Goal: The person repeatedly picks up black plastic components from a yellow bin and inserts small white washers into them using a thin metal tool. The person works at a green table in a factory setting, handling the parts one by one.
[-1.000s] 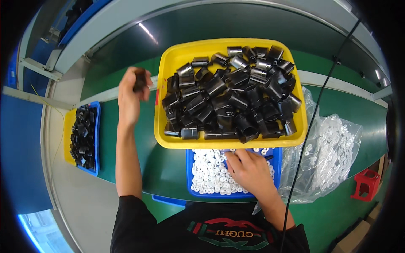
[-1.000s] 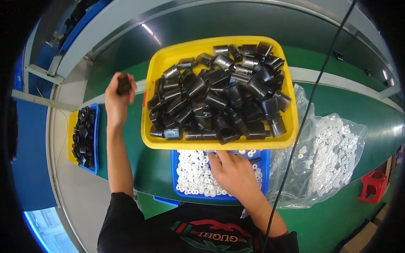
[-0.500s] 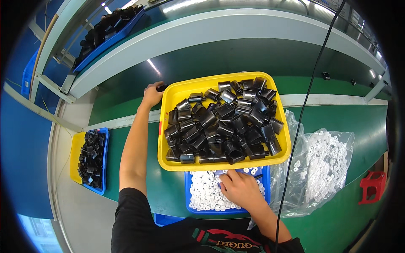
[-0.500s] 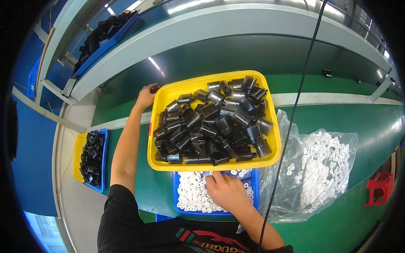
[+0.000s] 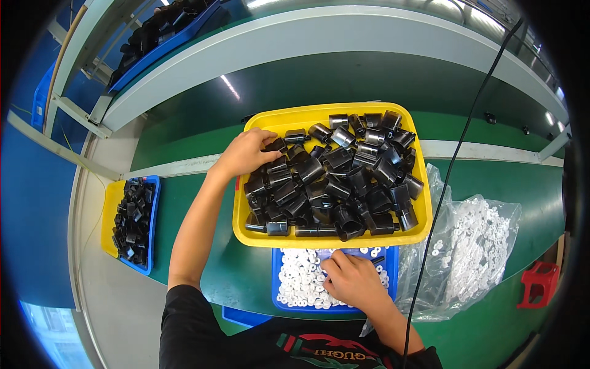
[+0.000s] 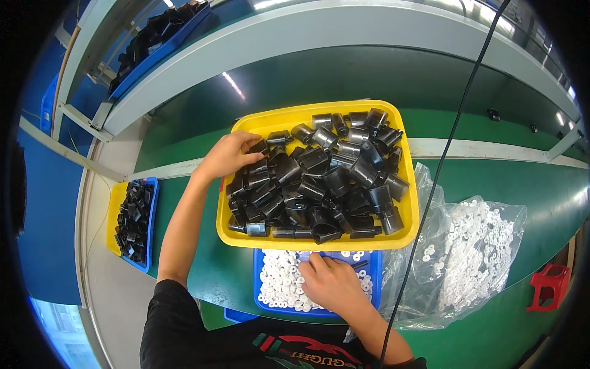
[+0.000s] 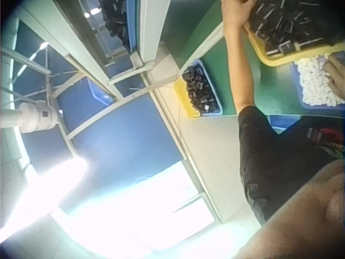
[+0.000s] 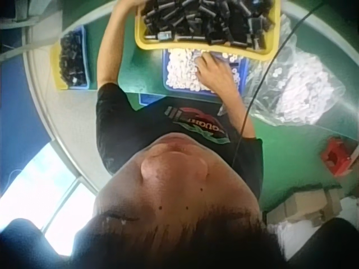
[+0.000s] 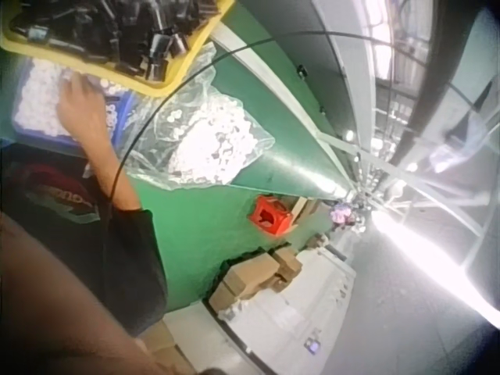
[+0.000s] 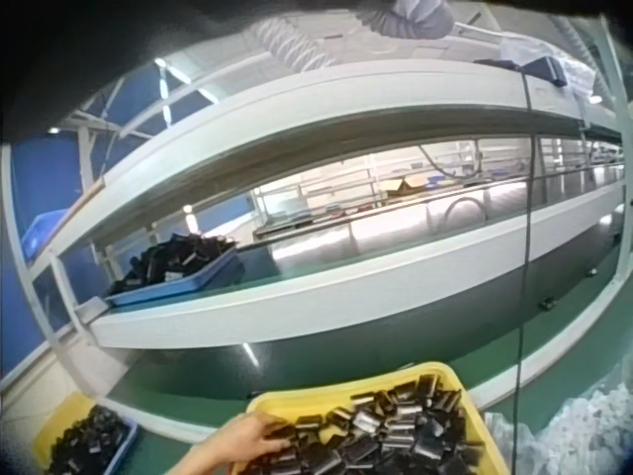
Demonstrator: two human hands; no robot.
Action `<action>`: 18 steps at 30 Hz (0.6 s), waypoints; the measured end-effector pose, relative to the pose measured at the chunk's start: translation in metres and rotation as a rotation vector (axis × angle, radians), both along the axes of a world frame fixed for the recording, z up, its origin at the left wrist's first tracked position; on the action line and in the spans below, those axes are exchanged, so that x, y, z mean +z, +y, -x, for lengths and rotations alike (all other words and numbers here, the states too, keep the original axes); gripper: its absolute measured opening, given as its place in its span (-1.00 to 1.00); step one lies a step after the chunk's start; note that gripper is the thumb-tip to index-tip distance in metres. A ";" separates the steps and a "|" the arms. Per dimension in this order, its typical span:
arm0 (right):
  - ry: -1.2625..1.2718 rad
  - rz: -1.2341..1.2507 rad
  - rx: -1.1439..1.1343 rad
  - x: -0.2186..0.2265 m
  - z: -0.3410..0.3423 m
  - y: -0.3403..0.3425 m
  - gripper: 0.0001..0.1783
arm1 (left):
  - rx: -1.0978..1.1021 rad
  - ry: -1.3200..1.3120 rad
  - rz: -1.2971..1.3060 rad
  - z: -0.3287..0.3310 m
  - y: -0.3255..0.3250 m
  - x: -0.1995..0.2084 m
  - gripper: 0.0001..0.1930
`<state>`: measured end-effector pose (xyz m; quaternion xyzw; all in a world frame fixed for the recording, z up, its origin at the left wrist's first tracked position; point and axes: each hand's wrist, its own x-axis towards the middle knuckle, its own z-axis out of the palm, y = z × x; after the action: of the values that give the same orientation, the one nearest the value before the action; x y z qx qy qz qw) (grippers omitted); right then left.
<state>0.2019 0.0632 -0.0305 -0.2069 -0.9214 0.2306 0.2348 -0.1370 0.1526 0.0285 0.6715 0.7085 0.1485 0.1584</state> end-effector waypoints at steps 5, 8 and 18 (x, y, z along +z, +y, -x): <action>0.063 0.013 -0.032 0.005 0.001 0.002 -0.77 | 0.072 0.082 -0.208 -0.010 -0.016 0.014 -0.53; 0.070 0.007 -0.057 0.006 -0.003 0.005 -0.75 | 0.102 -0.057 -0.301 -0.033 -0.031 0.023 -0.56; 0.112 -0.035 -0.090 0.008 0.005 0.003 -0.79 | -0.097 -0.782 -0.385 -0.099 -0.141 0.004 -0.43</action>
<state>0.1972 0.0666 -0.0224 -0.2309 -0.9005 0.2149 0.2995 -0.0379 0.0118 0.0325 0.6145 0.5222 0.5133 0.2935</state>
